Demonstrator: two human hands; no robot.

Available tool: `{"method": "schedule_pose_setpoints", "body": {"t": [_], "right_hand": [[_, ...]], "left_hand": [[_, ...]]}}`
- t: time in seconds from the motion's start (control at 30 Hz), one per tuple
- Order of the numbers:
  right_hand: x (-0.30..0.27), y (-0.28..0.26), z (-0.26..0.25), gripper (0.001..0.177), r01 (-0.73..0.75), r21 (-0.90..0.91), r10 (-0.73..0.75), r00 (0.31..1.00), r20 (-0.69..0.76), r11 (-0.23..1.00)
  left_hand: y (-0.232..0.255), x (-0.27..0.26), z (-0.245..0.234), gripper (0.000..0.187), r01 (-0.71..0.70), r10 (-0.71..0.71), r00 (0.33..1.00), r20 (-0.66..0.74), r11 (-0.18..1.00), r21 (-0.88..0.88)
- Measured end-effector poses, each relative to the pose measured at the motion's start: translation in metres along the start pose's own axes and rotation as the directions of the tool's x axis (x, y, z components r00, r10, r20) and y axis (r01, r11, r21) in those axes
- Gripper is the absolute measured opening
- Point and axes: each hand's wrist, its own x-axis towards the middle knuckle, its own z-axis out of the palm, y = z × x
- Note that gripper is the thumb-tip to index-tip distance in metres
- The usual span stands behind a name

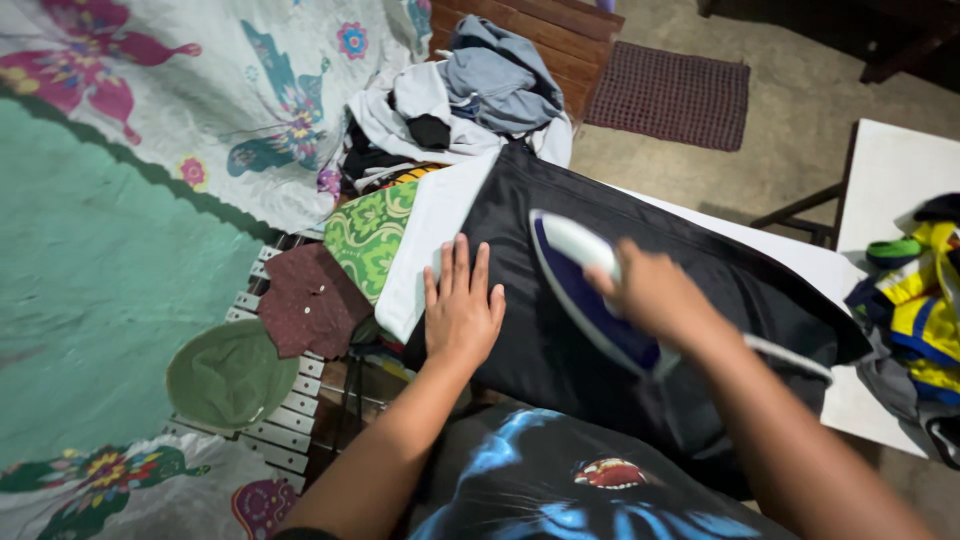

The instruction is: The person irons a black t-shirt on a white ironing board. They smooth the fabric with one hand while moving the iron with the other, then flip the shirt to iron the other side.

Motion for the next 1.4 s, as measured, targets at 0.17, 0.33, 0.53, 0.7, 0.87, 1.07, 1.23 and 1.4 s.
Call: {"method": "schedule_pose_setpoints", "body": {"t": [0.17,0.33,0.53,0.7,0.87,1.07,1.23,1.4], "right_hand": [[-0.008,0.004,0.016,0.053,0.098,-0.051,-0.102,0.992,-0.078,0.994],[0.06,-0.035,-0.022,0.049,0.003,0.111,-0.003,1.0,0.004,0.994],[0.077,-0.054,-0.033,0.049,0.036,0.198,-0.029,0.999,-0.038,0.98],[0.021,-0.028,0.007,0.051,0.154,-0.04,-0.156,0.986,-0.066,0.987],[-0.034,-0.013,0.036,0.054,0.138,-0.081,-0.135,0.99,0.043,0.987],[0.022,-0.058,0.008,0.054,0.155,-0.012,-0.156,0.988,-0.021,0.988],[0.045,-0.09,-0.007,0.053,0.076,0.088,-0.081,0.996,0.047,0.993],[0.004,-0.06,0.026,0.055,0.26,-0.08,-0.262,0.965,-0.017,0.962]], "left_hand": [[0.0,0.006,0.002,0.061,0.295,-0.303,0.95,-0.081,0.951,-0.095],[-0.008,0.007,0.012,0.044,0.385,-0.412,0.903,-0.121,0.902,-0.197],[-0.025,0.01,0.027,0.023,0.438,-0.532,0.839,-0.117,0.787,-0.435],[-0.03,0.008,0.035,0.022,0.405,-0.544,0.829,-0.131,0.745,-0.53],[-0.029,0.007,0.04,0.021,0.393,-0.547,0.822,-0.161,0.749,-0.534],[-0.028,0.01,0.037,0.023,0.421,-0.571,0.812,-0.123,0.717,-0.555],[-0.031,0.01,0.036,0.022,0.419,-0.602,0.786,-0.142,0.687,-0.594],[-0.033,0.008,0.038,0.022,0.42,-0.607,0.786,-0.121,0.666,-0.617]]}}
